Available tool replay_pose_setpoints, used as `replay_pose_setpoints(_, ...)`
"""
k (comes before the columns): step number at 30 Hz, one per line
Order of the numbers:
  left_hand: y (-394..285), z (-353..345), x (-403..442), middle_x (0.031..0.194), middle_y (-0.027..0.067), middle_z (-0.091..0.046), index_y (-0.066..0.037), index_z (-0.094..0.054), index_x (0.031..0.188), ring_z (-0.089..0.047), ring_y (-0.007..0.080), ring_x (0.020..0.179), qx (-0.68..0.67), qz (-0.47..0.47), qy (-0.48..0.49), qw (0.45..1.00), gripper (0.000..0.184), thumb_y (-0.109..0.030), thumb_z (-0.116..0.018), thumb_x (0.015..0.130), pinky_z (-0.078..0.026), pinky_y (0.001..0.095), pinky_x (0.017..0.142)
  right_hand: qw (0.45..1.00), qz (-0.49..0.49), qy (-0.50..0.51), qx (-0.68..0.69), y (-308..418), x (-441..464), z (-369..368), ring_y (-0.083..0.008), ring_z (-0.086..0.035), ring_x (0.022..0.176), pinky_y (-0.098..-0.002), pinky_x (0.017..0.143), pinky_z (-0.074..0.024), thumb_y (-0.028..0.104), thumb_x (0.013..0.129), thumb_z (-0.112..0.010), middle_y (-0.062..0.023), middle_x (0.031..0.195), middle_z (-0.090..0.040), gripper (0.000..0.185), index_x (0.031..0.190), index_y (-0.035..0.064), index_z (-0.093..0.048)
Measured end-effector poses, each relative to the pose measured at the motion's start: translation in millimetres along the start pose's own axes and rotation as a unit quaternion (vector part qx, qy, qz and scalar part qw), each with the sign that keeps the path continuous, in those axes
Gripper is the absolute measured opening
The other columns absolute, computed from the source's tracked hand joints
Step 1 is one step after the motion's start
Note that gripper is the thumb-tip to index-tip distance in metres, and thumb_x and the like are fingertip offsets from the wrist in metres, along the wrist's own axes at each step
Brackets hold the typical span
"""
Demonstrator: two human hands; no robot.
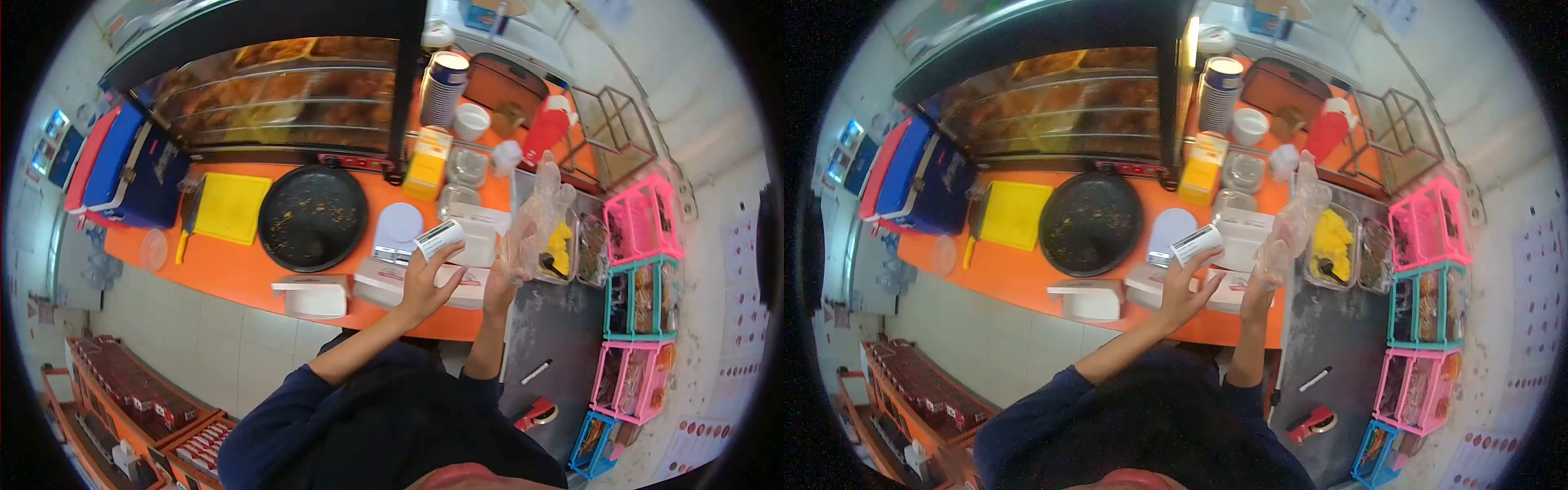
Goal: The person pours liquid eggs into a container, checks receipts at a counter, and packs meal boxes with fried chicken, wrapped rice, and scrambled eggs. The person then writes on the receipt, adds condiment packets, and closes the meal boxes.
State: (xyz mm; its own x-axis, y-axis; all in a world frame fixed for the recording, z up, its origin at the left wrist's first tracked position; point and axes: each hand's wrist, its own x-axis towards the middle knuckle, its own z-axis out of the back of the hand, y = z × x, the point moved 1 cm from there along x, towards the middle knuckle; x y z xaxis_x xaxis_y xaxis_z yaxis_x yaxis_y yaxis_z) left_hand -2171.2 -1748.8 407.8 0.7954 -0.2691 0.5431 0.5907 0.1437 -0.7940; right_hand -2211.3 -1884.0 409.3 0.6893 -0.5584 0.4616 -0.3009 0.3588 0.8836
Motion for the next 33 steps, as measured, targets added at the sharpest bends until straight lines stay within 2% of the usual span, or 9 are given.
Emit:
replay_pose_setpoints(2,1.4,34.9,11.3,0.114,0.0141,-0.060,-0.009,-0.059,0.115,-0.054,0.0337,0.107,0.011,-0.029,-0.007,0.999,0.044,-0.009,-0.072,0.073,-0.042,0.0392,0.090,0.992,0.037,0.050,-0.113,19.9,1.1,-40.2,-0.0244,-0.025,0.135,-0.0378,0.109,-0.0216,0.046,0.092,-0.051,-0.0164,0.146,-0.027,0.068,0.138,-0.0011,-0.033)
replay_pose_setpoints(7,23.1,90.7,25.6,0.111,0.0124,-0.061,-0.011,-0.064,0.108,-0.055,0.0322,0.102,0.021,-0.058,-0.037,0.997,0.043,-0.006,-0.072,0.066,-0.039,0.0423,0.089,0.991,-0.035,0.007,0.125,62.4,-21.6,-138.3,-0.0229,-0.025,0.134,-0.0351,0.106,-0.0257,0.032,0.094,-0.048,-0.0115,0.151,-0.017,0.068,0.146,0.0050,-0.015)
replay_pose_setpoints(10,24.3,120.5,33.1,0.106,0.0076,-0.063,-0.012,-0.066,0.094,-0.057,0.0268,0.098,0.102,-0.131,-0.061,0.984,0.028,-0.009,-0.072,0.067,-0.038,0.0424,0.083,0.922,-0.177,0.023,0.344,58.4,-35.3,-158.4,-0.0215,-0.044,0.115,-0.0316,0.093,-0.0396,0.024,0.091,-0.052,-0.0124,0.149,-0.021,0.071,0.146,0.0056,-0.012)
replay_pose_setpoints(15,35.2,131.9,-9.3,0.094,0.0060,-0.064,-0.011,-0.065,0.087,-0.057,0.0237,0.090,0.123,-0.156,0.029,0.980,0.018,-0.012,-0.070,0.070,-0.037,0.0441,0.083,0.869,-0.147,-0.063,0.468,46.1,13.8,-142.7,-0.0224,-0.046,0.115,-0.0330,0.095,-0.0398,0.028,0.091,-0.051,-0.0137,0.142,-0.031,0.061,0.139,0.0028,-0.024)
replay_pose_setpoints(20,46.0,141.1,2.4,0.087,0.0075,-0.063,-0.010,-0.062,0.082,-0.058,0.0237,0.081,0.065,-0.147,0.203,0.966,0.012,-0.018,-0.068,0.074,-0.038,0.0442,0.082,0.930,-0.161,-0.051,0.327,23.2,11.0,-130.5,-0.0232,-0.048,0.115,-0.0345,0.096,-0.0400,0.031,0.091,-0.050,-0.0150,0.134,-0.040,0.054,0.132,0.0000,-0.036)
replay_pose_setpoints(25,70.0,141.0,22.9,0.080,0.0091,-0.061,-0.009,-0.061,0.080,-0.059,0.0282,0.079,-0.004,-0.116,0.255,0.960,0.011,-0.018,-0.067,0.077,-0.040,0.0435,0.080,0.976,-0.184,0.085,0.084,11.4,0.3,-141.2,-0.0241,-0.050,0.116,-0.0359,0.098,-0.0403,0.035,0.091,-0.049,-0.0162,0.127,-0.050,0.051,0.125,-0.0028,-0.049)
replay_pose_setpoints(28,70.3,136.5,23.7,0.077,0.0101,-0.060,-0.008,-0.060,0.080,-0.058,0.0303,0.077,-0.029,-0.096,0.238,0.966,0.011,-0.017,-0.065,0.077,-0.043,0.0432,0.074,0.992,-0.041,0.116,0.012,19.5,0.1,-174.4,-0.0223,-0.050,0.118,-0.0337,0.097,-0.0426,0.022,0.094,-0.049,-0.0137,0.120,-0.055,0.041,0.126,-0.0033,-0.045)
replay_pose_setpoints(31,75.1,131.2,9.6,0.075,0.0112,-0.060,-0.008,-0.059,0.080,-0.058,0.0316,0.073,0.006,-0.058,0.207,0.977,0.011,-0.016,-0.065,0.076,-0.044,0.0434,0.067,0.919,-0.242,0.125,0.286,-80.1,-61.1,-167.0,-0.0202,-0.049,0.117,-0.0315,0.095,-0.0419,0.022,0.096,-0.044,-0.0135,0.124,-0.053,0.039,0.127,-0.0006,-0.046)
replay_pose_setpoints(33,79.0,131.3,-4.0,0.075,0.0118,-0.060,-0.007,-0.058,0.080,-0.058,0.0324,0.070,0.039,-0.033,0.190,0.980,0.011,-0.015,-0.065,0.076,-0.045,0.0437,0.064,0.949,-0.302,0.078,0.047,-86.0,-78.0,-167.9,-0.0177,-0.056,0.091,-0.0312,0.076,-0.0448,0.027,0.093,-0.050,-0.0107,0.100,-0.059,0.039,0.121,0.0006,-0.051)
